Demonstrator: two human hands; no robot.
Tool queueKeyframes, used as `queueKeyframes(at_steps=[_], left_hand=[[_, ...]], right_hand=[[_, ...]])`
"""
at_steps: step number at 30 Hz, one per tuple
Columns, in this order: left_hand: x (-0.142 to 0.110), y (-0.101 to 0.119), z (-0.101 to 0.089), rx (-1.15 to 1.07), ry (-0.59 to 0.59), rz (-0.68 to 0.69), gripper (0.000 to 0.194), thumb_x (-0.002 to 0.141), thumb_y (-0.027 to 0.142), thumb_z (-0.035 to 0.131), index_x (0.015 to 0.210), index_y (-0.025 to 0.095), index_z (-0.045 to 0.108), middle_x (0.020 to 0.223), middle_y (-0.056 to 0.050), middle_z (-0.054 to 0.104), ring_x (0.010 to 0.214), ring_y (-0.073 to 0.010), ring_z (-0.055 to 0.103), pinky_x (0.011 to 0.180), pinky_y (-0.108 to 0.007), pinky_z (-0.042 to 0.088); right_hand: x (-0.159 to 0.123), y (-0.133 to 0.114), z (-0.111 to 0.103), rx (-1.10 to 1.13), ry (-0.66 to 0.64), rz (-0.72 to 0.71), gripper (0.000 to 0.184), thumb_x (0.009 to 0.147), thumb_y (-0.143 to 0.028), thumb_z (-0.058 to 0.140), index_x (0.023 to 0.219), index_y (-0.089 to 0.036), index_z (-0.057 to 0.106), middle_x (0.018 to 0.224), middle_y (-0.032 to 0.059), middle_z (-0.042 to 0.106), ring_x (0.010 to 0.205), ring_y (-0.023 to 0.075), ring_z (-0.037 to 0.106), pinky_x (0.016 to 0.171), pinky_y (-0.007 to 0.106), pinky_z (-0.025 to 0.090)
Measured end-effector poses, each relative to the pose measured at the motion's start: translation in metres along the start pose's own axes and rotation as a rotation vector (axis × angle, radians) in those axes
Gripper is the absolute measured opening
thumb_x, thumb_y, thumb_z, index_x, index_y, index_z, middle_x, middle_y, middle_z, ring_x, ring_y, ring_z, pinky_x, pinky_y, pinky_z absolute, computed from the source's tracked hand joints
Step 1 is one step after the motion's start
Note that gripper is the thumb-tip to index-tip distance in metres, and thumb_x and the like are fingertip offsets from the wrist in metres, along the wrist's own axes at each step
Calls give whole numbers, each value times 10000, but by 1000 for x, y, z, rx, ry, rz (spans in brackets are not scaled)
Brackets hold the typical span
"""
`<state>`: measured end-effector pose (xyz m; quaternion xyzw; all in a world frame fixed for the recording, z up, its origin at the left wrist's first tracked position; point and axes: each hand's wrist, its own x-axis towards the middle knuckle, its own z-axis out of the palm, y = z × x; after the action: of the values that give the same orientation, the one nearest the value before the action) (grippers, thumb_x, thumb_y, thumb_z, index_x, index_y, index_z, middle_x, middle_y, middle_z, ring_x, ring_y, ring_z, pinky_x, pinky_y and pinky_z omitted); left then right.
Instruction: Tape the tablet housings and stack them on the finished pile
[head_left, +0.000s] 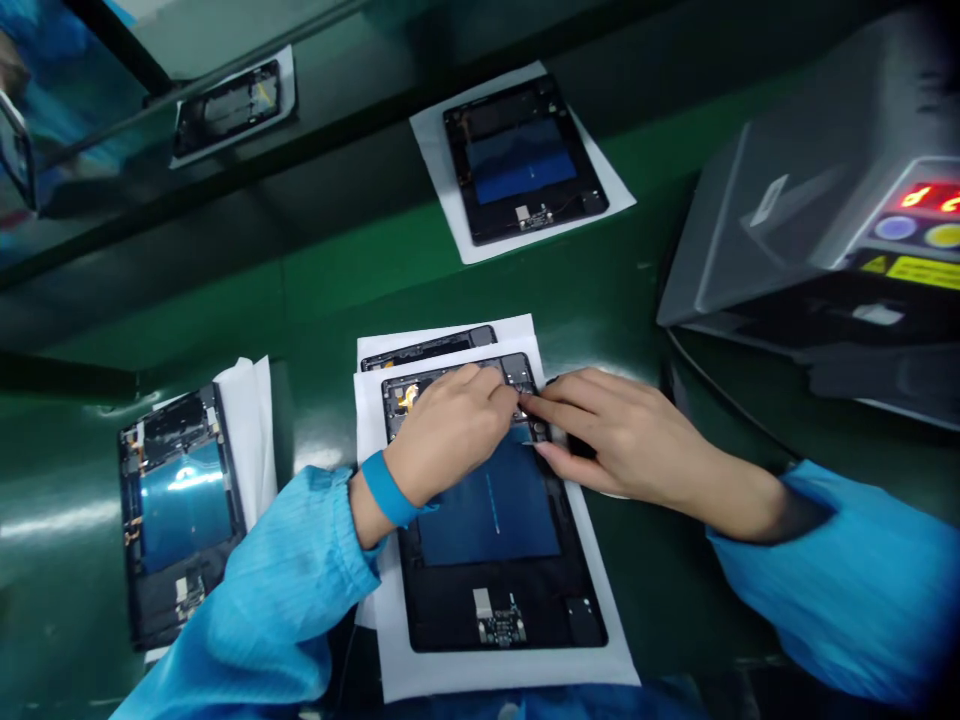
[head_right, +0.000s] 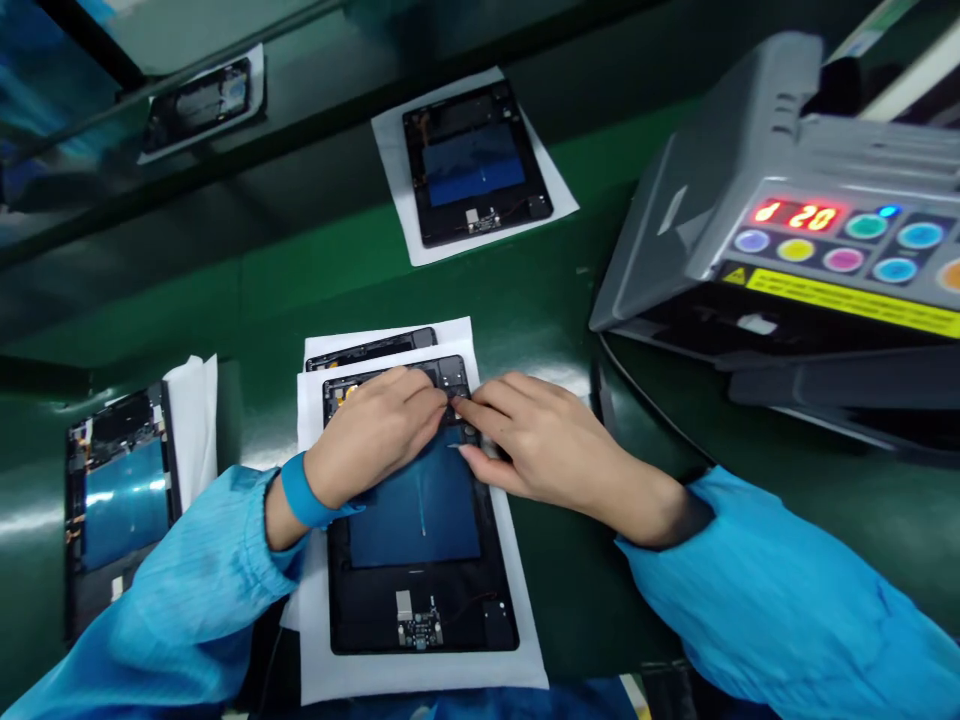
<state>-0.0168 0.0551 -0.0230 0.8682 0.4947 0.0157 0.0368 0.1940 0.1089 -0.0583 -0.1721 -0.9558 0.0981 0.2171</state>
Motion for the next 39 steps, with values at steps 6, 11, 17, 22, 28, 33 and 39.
queueKeyframes(at_steps=[6,11,17,22,28,33,39], left_hand=[[-4,-1,5,-18,88,-15,244,1028,175,442,900,137,646,852,-55,615,801,-210,572,765,-340,515],[-10,11,-6,183,32,54,142,990,133,507,965,113,646,840,-56,607,791,-221,576,653,-345,484],[-22,21,-3,229,93,3,172,997,141,501,1063,87,650,940,-70,630,836,-212,592,651,-340,485],[-24,22,1,212,71,-12,197,1009,135,468,1055,98,657,976,-84,638,864,-208,602,663,-331,485],[-24,23,2,170,50,-27,237,1020,142,433,1074,99,660,1003,-101,636,902,-214,599,694,-328,486],[-25,23,4,163,72,-29,246,1019,144,429,1072,98,666,980,-99,635,887,-213,596,685,-325,482],[-24,24,5,163,98,-31,267,1021,132,411,1064,96,672,969,-100,641,866,-207,597,680,-320,477]], right_hand=[[3,0,-2,-94,-8,-39,357,994,-334,472,1136,-84,685,946,110,684,854,220,601,725,356,505],[3,-5,-5,-159,-53,-37,355,975,-331,485,1152,-97,685,933,102,684,847,222,598,716,346,492],[0,-6,-3,-116,61,37,289,985,-289,497,1126,-133,695,910,68,721,779,178,645,670,305,489],[4,-6,4,-311,150,142,210,959,-273,575,1082,-167,708,712,6,677,518,117,542,485,293,355],[10,-8,10,-326,151,134,176,944,-244,584,1024,-181,727,717,17,690,483,118,527,482,301,328],[10,-7,11,-345,136,136,166,957,-250,573,968,-185,726,762,25,713,493,117,529,492,294,341],[10,-7,9,-358,110,104,154,949,-232,587,959,-161,723,789,38,720,500,121,538,495,299,349]])
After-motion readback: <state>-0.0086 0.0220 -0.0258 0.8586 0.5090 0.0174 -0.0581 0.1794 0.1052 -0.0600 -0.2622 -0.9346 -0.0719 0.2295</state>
